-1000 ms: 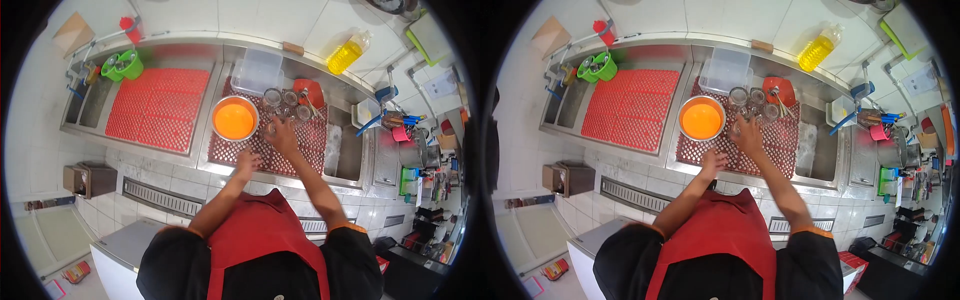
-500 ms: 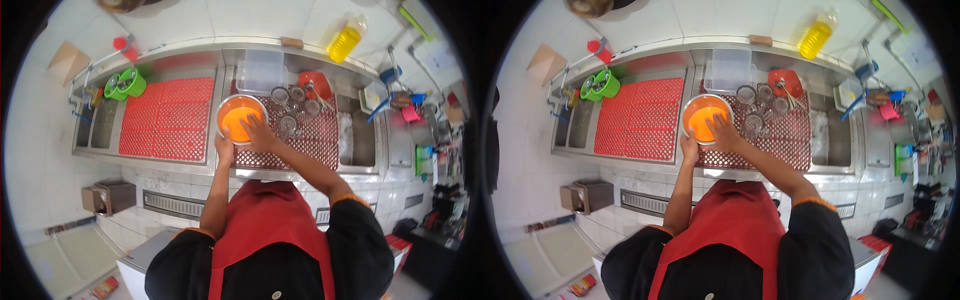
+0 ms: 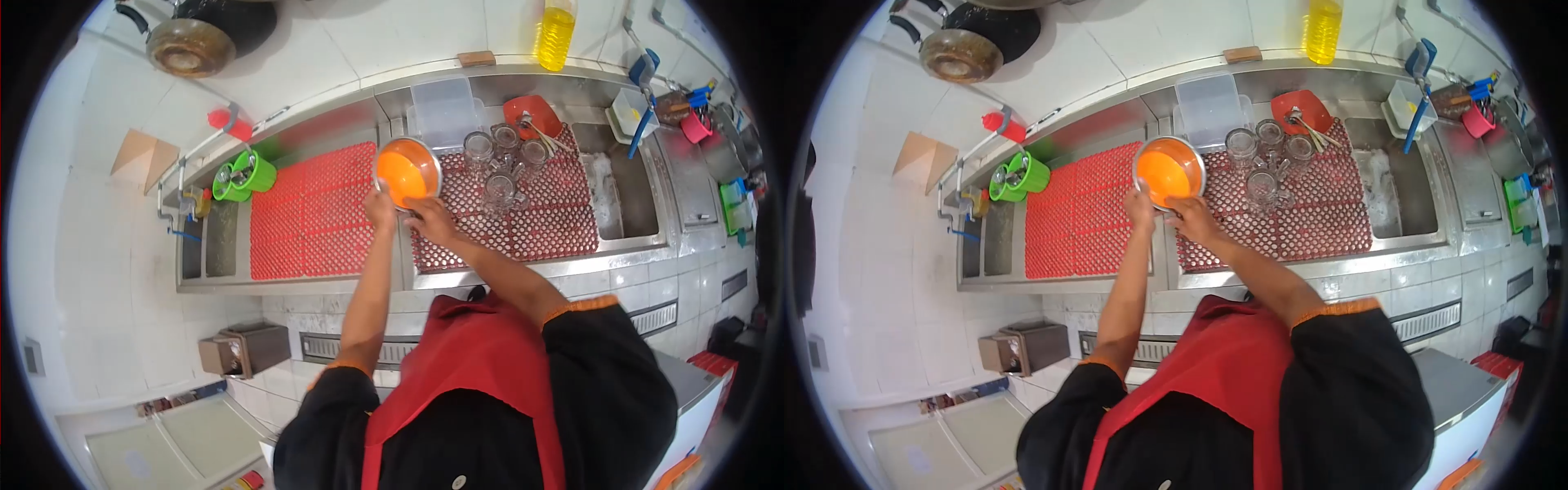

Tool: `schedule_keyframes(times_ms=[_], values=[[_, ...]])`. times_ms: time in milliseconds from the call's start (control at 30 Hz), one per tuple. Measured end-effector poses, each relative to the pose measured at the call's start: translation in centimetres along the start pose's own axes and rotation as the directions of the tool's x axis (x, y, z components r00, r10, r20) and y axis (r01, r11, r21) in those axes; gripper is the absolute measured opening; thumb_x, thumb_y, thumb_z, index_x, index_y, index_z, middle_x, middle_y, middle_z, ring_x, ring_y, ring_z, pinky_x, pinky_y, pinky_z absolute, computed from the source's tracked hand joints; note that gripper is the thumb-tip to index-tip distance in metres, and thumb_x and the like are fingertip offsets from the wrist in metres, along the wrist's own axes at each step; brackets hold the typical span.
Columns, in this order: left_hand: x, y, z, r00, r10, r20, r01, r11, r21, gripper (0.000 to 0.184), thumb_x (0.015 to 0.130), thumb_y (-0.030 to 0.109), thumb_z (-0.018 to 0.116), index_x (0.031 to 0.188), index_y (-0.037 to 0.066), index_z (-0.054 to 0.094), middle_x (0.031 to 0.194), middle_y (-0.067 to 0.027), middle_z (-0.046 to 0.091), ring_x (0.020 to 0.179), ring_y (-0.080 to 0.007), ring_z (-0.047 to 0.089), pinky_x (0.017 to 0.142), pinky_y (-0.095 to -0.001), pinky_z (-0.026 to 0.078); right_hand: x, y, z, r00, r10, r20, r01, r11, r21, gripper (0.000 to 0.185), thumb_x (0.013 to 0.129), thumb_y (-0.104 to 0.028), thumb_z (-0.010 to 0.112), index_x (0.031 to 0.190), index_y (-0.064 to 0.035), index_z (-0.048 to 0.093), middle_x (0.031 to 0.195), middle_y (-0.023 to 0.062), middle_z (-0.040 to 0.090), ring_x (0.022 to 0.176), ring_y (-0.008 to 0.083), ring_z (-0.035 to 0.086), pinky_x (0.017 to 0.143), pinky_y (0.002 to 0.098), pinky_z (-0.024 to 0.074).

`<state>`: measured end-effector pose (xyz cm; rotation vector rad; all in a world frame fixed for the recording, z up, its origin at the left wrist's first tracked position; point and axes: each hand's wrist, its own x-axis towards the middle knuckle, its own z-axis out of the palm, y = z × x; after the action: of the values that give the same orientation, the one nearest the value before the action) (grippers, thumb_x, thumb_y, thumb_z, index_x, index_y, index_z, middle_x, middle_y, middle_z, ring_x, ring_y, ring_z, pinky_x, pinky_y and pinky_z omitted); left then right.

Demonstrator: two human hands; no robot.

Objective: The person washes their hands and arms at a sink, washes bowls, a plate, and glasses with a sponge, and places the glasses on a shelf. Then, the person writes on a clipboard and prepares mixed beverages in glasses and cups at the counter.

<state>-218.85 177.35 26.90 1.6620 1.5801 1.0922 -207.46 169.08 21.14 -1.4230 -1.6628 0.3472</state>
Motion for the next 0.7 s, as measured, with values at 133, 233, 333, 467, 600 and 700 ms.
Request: schedule_keyframes(times_ms=[133, 233, 333, 467, 600, 700], values=[[2.8, -2.9, 0.2, 0.924, -0.343, 0.172, 0.360, 0.929, -0.083, 0.046, 0.089, 0.041, 0.053, 0.081, -0.002, 0.065, 0.074, -0.0199, 0.064, 0.065, -0.0299, 0.065, 0.055, -0.0403, 0.047, 0.5, -0.6, 0.1, 0.980, 0.038, 0.195, -0.075, 0.980, 0.183, 0.044, 0.083, -0.033, 0.064, 0.118, -0.0085, 0.057, 0.113, 0.0149, 0.058, 0.109, 0.0317, 0.053, 0.095, 0.0486, 0.0353], [1.5, -3.4, -0.5, 0.907, -0.313, 0.283, 0.318, 0.948, 0.030, 0.047, 0.088, 0.043, 0.053, 0.077, -0.001, 0.066, 0.072, -0.0197, 0.063, 0.063, -0.0294, 0.065, 0.054, -0.0411, 0.047, 2.2, 0.5, 0.8, 0.964, 0.235, -0.125, -0.191, 0.939, 0.287, 0.053, 0.084, -0.037, 0.062, 0.127, -0.0088, 0.050, 0.118, 0.0176, 0.054, 0.113, 0.0342, 0.050, 0.095, 0.0452, 0.0381], [-2.2, 1.4, -2.3, 0.931, -0.176, 0.321, 0.043, 0.924, 0.379, 0.043, 0.088, 0.043, 0.053, 0.078, 0.003, 0.067, 0.093, -0.0197, 0.066, 0.072, -0.0331, 0.065, 0.064, -0.0428, 0.050, 4.7, -0.1, 0.8, 0.673, 0.729, -0.129, -0.740, 0.667, -0.090, 0.067, 0.084, -0.050, 0.056, 0.135, -0.0102, 0.040, 0.127, 0.0206, 0.047, 0.116, 0.0368, 0.046, 0.095, 0.0426, 0.0396], [-5.8, 3.1, -2.6, 0.905, 0.247, 0.347, -0.363, 0.875, 0.322, 0.042, 0.089, 0.044, 0.051, 0.086, 0.006, 0.068, 0.117, -0.0204, 0.058, 0.082, -0.0355, 0.064, 0.068, -0.0428, 0.050, 5.5, 1.8, 3.2, 0.394, 0.890, 0.229, -0.590, 0.053, 0.806, 0.086, 0.082, -0.072, 0.039, 0.138, -0.0061, 0.034, 0.136, 0.0168, 0.040, 0.120, 0.0323, 0.044, 0.098, 0.0418, 0.0379], [-4.4, -4.5, -0.2, 0.954, -0.012, 0.298, 0.006, 1.000, 0.021, 0.058, 0.091, 0.052, 0.047, 0.093, -0.004, 0.064, 0.121, -0.0202, 0.056, 0.094, -0.0289, 0.062, 0.074, -0.0397, 0.050, 6.3, -1.3, 2.1, 0.563, 0.700, 0.438, -0.389, -0.244, 0.889, 0.082, 0.086, -0.072, 0.029, 0.134, -0.0068, 0.042, 0.127, 0.0104, 0.052, 0.114, 0.0240, 0.050, 0.097, 0.0370, 0.0395], [-5.3, -0.3, -1.4, 0.897, -0.304, 0.322, 0.417, 0.825, -0.382, 0.071, 0.089, 0.062, 0.042, 0.107, -0.007, 0.055, 0.116, -0.0156, 0.055, 0.101, -0.0244, 0.059, 0.077, -0.0374, 0.051, 5.7, -1.1, 3.7, 0.616, 0.592, 0.520, -0.664, 0.036, 0.747, 0.081, 0.089, -0.068, 0.027, 0.135, -0.0039, 0.042, 0.126, 0.0120, 0.054, 0.114, 0.0239, 0.052, 0.097, 0.0357, 0.0393]])
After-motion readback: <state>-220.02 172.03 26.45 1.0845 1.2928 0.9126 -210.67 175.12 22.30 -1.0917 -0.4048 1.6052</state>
